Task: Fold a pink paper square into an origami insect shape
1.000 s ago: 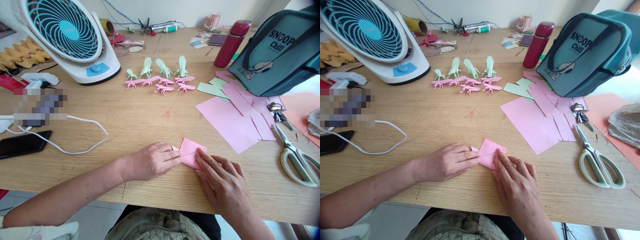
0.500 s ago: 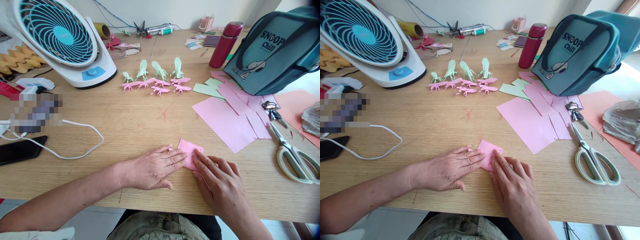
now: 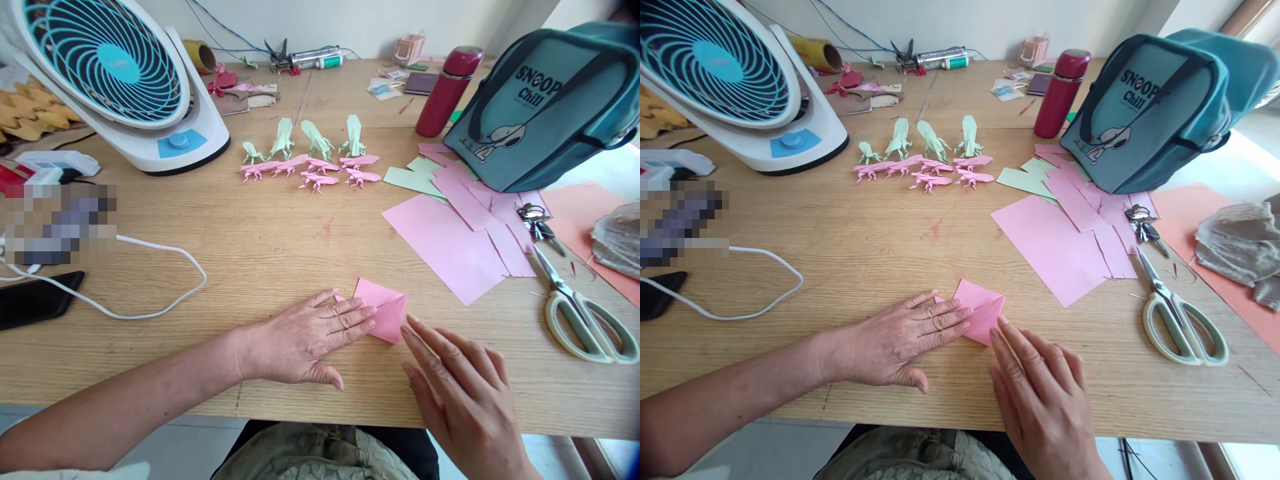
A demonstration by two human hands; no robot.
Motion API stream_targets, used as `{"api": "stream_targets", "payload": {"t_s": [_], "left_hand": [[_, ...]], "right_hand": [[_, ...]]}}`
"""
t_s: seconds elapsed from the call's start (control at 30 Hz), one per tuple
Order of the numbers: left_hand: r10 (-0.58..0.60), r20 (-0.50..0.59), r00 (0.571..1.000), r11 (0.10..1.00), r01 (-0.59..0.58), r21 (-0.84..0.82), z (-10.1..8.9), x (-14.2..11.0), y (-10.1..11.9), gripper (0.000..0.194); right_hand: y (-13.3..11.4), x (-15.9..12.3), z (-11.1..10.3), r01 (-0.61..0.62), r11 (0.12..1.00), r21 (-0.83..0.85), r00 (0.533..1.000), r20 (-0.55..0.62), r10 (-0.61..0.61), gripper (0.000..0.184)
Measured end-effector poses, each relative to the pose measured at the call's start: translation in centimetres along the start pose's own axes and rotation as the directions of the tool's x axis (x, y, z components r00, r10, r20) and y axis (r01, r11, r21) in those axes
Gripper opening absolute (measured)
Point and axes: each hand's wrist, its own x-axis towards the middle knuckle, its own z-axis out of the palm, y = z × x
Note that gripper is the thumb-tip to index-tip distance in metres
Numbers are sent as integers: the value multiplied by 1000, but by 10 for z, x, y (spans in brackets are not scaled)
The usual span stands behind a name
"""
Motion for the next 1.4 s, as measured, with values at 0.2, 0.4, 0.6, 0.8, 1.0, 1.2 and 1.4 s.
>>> {"api": "stream_targets", "payload": {"t_s": [0.2,0.4,0.6,0.8,1.0,1.2,1.4], "left_hand": [[1,18,1000,1000,-1,17,-3,1,2,78],[10,-11,1000,1000,-10,27,-5,2,2,80],[4,15,1000,999,-4,36,-6,1,2,77],[0,13,1000,999,-1,35,-3,2,1,75],[11,-26,1000,999,-10,44,-1,2,1,74],[10,-11,1000,999,-9,49,-1,2,1,75],[15,-21,1000,997,-14,76,-3,3,1,76]], "right_hand": [[-21,4,9,68,997,47,996,59,-71,32],[-21,1,12,45,998,41,997,65,-48,31],[-24,3,10,56,998,-24,995,78,-54,33],[-22,-5,8,25,1000,-17,998,66,-23,34],[-12,-24,-3,-9,998,-64,1000,28,11,42],[-22,-12,7,-6,1000,-6,998,68,7,31],[-24,-3,10,-21,1000,-14,993,118,22,33]]}}
